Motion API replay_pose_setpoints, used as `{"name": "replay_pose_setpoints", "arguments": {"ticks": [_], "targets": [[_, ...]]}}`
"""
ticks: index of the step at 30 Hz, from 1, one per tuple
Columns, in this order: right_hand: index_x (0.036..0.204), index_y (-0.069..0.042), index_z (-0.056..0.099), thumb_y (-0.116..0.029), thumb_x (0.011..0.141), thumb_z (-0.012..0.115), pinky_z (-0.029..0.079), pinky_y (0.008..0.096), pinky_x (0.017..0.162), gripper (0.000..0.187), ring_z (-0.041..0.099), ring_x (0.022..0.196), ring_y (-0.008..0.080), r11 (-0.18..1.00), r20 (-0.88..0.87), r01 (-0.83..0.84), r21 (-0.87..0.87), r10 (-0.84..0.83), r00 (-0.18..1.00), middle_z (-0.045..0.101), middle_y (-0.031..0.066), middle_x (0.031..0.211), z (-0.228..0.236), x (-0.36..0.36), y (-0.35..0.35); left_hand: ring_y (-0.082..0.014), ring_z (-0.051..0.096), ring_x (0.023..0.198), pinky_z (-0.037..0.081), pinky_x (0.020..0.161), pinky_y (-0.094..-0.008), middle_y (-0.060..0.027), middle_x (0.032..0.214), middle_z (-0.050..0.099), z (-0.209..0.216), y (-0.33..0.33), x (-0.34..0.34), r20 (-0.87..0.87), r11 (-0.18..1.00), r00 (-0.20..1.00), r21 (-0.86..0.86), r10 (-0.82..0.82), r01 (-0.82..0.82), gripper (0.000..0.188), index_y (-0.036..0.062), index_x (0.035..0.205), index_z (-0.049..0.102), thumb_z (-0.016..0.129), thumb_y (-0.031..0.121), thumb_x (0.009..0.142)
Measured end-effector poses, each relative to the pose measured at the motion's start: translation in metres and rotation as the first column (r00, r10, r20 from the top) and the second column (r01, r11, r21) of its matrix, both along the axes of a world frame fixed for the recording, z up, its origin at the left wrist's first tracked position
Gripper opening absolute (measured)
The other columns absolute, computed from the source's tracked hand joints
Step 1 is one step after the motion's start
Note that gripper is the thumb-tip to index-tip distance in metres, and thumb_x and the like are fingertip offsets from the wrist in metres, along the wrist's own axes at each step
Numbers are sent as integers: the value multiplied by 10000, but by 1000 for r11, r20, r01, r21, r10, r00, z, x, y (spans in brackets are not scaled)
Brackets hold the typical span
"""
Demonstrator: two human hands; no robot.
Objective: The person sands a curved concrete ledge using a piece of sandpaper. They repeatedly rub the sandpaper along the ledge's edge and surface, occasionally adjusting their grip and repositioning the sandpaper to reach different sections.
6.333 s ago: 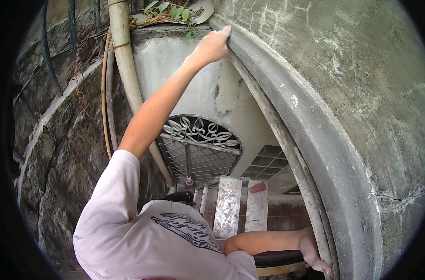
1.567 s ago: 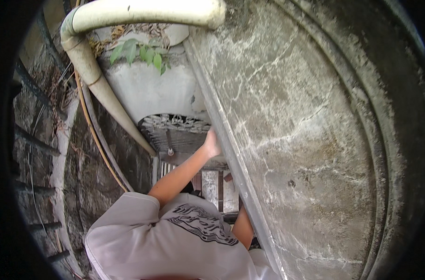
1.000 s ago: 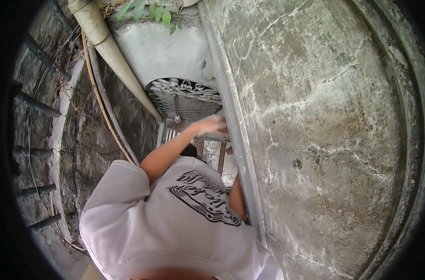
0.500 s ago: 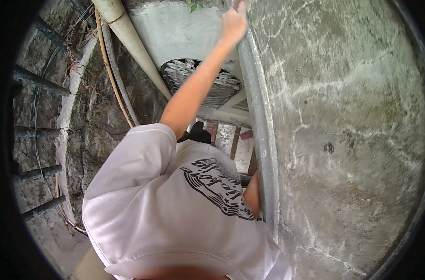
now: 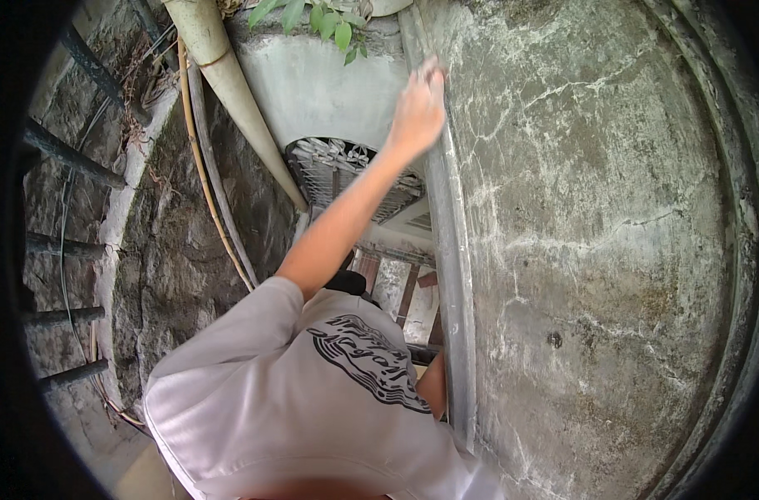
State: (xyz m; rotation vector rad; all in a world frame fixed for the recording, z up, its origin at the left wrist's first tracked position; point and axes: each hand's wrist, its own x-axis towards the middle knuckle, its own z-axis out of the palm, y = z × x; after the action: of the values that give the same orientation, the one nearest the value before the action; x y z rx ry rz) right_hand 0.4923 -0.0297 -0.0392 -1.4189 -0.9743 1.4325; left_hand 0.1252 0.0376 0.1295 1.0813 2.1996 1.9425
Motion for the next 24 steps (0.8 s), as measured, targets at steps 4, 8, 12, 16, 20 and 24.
{"name": "replay_pose_setpoints", "arguments": {"ticks": [4, 8, 12, 16, 20, 24], "targets": [[1319, -7, 542, -208, 1011, 497, 421, 375, 1037, 371, 562, 1216, 234, 1000, 6, 5, 1, -5, 1000, 598, 132, 1310, 0, -2, 1, -481, 510, 1211, 379, 1061, -486, -326, 1257, 562, -8, 2, -6, -138, 976, 978, 176, 155, -130, 415, -11, 1325, 501, 337, 242, 1040], [1319, -5, 542, -205, 1011, 497, 417, 375, 1042, 369, 559, 1221, 234, 1000, 11, -1, 8, 1, 1000, 596, 133, 1315, -1, -2, 3, -503, 509, 1190, 395, 1018, -537, -340, 1183, 590, -10, -1, -4, 104, 991, 994, 130, 9, -22, 304, -33, 1255, 509, 396, 103, 1008], [1318, -4, 541, -202, 1012, 497, 414, 374, 1047, 368, 557, 1227, 234, 1000, 23, -11, 13, 11, 1000, 593, 135, 1320, -3, -2, 3, -485, 498, 1226, 409, 1029, -509, -325, 1214, 586, 4, 8, -19, 236, 975, 972, 213, 8, -59, 336, -33, 1313, 475, 382, 94, 1016], [1318, -3, 541, -199, 1012, 497, 410, 373, 1051, 366, 554, 1232, 234, 1000, 31, -21, 20, 21, 999, 591, 137, 1326, -4, -1, 5, -494, 555, 1138, 441, 984, -504, -320, 1170, 610, -6, 4, -12, 108, 984, 994, 178, 11, -30, 344, -49, 1320, 452, 396, 95, 1013], [1317, -1, 541, -196, 1012, 497, 407, 372, 1056, 365, 552, 1237, 234, 999, 60, -42, 21, 40, 997, 588, 139, 1331, -1, -6, 6, -480, 588, 1097, 457, 949, -499, -321, 1164, 609, -11, 3, -14, 125, 974, 992, 219, 22, -50, 333, -60, 1290, 473, 395, 119, 1021], [1317, 0, 540, -193, 1012, 496, 404, 371, 1061, 363, 549, 1242, 234, 994, 120, -103, 37, 98, 988, 586, 141, 1336, 6, -20, 6, -442, 584, 1143, 457, 964, -474, -302, 1206, 600, -1, 14, -27, 226, 981, 974, 182, 29, -71, 320, -35, 1282, 499, 394, 125, 1026]]}}
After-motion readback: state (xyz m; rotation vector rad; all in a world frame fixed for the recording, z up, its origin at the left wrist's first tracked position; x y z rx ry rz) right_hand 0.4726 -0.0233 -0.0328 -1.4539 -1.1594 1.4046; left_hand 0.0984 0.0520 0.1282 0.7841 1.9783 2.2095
